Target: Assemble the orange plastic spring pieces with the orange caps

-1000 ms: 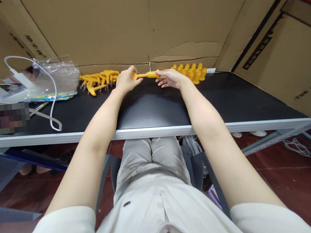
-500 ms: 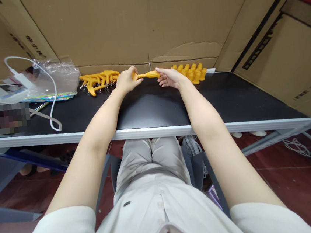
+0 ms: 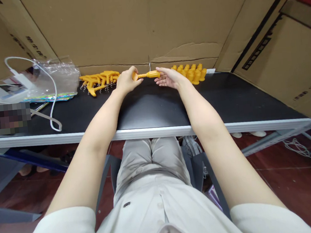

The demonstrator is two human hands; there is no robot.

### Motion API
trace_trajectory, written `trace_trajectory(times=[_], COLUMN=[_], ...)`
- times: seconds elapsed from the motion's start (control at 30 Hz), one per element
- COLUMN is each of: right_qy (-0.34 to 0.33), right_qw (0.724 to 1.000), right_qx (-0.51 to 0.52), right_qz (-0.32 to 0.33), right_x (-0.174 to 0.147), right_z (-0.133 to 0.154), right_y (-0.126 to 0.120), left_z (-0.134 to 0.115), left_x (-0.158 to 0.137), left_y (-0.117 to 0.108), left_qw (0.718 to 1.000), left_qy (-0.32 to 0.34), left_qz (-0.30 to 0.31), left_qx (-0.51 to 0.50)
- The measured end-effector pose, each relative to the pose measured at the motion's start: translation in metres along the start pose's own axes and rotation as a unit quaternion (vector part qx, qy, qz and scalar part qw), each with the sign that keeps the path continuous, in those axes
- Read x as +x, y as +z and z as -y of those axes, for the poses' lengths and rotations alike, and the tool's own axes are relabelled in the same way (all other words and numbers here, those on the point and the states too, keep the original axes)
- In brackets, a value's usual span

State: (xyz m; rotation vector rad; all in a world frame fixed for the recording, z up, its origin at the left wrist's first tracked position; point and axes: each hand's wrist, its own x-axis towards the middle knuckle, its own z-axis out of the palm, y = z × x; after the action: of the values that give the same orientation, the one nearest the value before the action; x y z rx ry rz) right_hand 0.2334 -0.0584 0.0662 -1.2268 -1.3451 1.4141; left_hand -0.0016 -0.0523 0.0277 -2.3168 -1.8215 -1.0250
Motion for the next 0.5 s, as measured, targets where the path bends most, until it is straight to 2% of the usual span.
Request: trace_trajectory(times=[0.23,0.37,0.43,0.5], right_qy=[-0.017,-0.074,-0.121,-0.166], right_qw=[0.998,0.995,0.988,0.973], right_qx=[0.047,0.044,0.001,-0.114], right_qz=[-0.025,-0.057,-0.092,-0.116], right_x=[0.003,0.012,0.016,0.019], right_z=[0.0,-0.002,-0.002,-0.004], right_y=[-0.001,-0.006,-0.009,-0.01], left_z=[0.001,0.004,0.008,0.012], left_x=[-0.001,-0.001,0.0,0.001], left_y=[0.001,0.003,0.004,0.006], left_qw=[0.999,0.997,0.997,0.998], left_qy=[0.047,0.068,0.063,0.056], left_qz=[0.008,0.006,0.002,0.005], left_qx=[-0.007,-0.035,-0.037,-0.034])
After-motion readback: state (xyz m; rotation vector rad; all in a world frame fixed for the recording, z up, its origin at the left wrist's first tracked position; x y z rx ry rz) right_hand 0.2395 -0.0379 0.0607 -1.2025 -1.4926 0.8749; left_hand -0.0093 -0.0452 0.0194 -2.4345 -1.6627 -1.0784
